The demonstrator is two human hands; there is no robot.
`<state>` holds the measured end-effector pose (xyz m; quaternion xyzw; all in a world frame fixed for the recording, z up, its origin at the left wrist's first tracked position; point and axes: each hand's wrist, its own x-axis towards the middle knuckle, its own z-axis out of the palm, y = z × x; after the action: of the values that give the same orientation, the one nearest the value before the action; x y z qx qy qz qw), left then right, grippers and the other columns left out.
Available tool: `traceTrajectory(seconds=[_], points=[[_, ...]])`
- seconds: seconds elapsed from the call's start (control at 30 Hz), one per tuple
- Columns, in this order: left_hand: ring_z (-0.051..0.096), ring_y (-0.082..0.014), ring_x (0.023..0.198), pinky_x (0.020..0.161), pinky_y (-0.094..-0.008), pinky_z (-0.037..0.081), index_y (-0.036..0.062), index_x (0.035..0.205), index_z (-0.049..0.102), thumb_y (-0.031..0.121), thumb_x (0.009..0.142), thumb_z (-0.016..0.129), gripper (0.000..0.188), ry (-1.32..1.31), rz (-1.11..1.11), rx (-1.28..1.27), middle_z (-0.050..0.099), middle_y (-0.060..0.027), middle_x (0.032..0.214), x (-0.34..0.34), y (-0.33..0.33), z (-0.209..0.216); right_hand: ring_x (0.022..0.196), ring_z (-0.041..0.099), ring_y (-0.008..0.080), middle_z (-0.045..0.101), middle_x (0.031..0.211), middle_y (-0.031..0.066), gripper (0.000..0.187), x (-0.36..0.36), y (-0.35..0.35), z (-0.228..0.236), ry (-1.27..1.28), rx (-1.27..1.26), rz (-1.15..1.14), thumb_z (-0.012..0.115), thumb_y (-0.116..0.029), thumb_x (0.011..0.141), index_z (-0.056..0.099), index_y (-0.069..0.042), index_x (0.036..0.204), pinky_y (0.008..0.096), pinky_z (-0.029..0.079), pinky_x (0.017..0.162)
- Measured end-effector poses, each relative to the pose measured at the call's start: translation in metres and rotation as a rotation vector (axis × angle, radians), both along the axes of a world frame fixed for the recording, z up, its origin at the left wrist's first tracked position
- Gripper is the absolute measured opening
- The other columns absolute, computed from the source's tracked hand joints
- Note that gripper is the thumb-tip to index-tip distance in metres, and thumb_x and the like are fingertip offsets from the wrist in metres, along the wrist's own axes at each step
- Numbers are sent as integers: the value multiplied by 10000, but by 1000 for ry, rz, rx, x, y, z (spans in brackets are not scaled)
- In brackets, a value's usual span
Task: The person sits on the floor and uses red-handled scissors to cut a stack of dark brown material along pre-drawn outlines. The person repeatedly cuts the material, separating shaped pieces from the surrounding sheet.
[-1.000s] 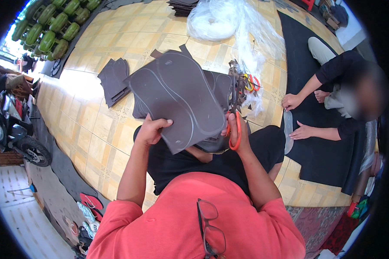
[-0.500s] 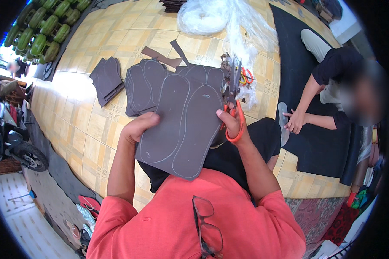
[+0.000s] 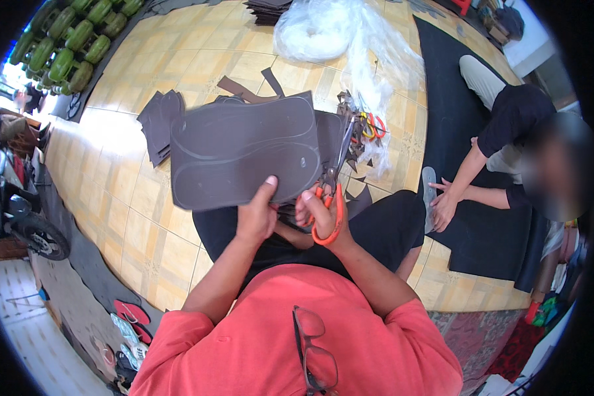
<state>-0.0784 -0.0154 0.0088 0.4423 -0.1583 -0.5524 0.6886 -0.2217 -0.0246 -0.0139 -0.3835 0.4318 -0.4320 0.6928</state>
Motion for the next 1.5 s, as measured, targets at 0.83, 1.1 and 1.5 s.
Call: traceTrajectory(seconds=[0.83,1.1,1.5], points=[[566,-286,1156,973,-418,494,-13,1315,462,-8,868,629,477,-50,-105,67,570,-152,1224,72,1,-12,489,492,110,491,605,25,455,-36,-22,-15,536,-433,132,445,-434,1004,560,-8,895,267,415,469],[594,-271,1106,943,-400,492,-34,1293,473,41,878,636,453,-250,-97,10,596,-155,1200,116,-20,1,361,439,90,447,489,6,517,-46,-11,2,457,-323,252,457,-453,1003,557,1,776,255,365,370],[614,-219,1002,884,-342,487,-49,1194,579,42,755,709,466,-334,-435,258,650,-105,1067,116,-5,10,616,566,200,553,699,85,295,-47,-31,-20,578,-449,93,531,-303,989,541,-12,940,325,461,590]])
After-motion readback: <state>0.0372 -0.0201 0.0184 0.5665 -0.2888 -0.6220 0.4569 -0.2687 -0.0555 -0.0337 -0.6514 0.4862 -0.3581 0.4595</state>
